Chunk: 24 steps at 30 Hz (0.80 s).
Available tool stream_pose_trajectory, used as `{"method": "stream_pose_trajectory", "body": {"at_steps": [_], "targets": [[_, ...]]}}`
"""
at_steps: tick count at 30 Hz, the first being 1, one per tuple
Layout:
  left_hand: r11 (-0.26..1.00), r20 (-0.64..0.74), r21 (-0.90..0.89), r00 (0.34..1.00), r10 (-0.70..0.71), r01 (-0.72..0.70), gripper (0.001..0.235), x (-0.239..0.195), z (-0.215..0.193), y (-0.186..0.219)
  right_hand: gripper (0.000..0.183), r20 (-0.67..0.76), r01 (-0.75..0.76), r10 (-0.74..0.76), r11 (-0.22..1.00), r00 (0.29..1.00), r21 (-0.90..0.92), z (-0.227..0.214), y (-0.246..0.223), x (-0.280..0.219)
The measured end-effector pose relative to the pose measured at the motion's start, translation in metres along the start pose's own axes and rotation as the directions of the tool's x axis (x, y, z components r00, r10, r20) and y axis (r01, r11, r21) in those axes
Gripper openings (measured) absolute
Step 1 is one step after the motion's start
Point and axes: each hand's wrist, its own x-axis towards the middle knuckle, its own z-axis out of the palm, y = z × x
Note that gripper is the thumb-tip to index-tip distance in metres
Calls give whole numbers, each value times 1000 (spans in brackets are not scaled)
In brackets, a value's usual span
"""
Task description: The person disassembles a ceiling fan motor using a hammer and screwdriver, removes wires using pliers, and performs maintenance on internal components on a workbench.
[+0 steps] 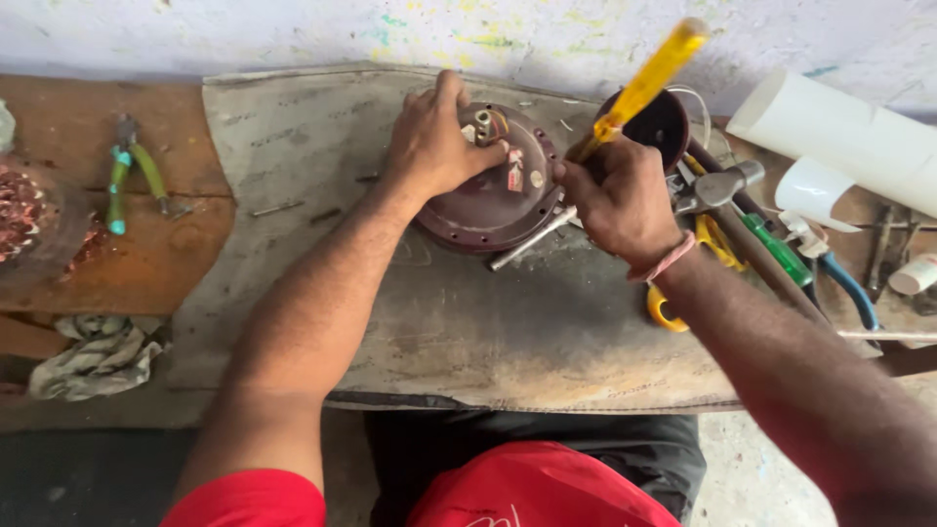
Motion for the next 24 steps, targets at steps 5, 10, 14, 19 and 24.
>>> {"method": "stream_pose_trajectory", "body": {"at_steps": [5, 10, 14, 19, 24], "targets": [[1000, -51, -6, 999, 11, -11, 71, -1, 0, -6, 14, 18, 93, -94, 995, 995, 44, 17, 7, -8], [999, 59, -7, 997, -51, 52, 71, 2, 2, -5, 14, 90, 130, -121, 987, 989, -93, 14, 7, 3], [1000, 10, -11, 1000, -23, 23, 72, 0, -1, -6, 15, 72, 103, -98, 992, 993, -71, 13, 1, 4], [1000, 21, 14, 1000, -16, 16, 72, -1, -2, -1, 13, 70, 89, -86, 995, 994, -42, 15, 7, 4], [999, 13, -15, 999, -35, 35, 68, -6, -8, -3, 12, 88, 41, -40, 999, 995, -8, 18, 11, -6]]}}
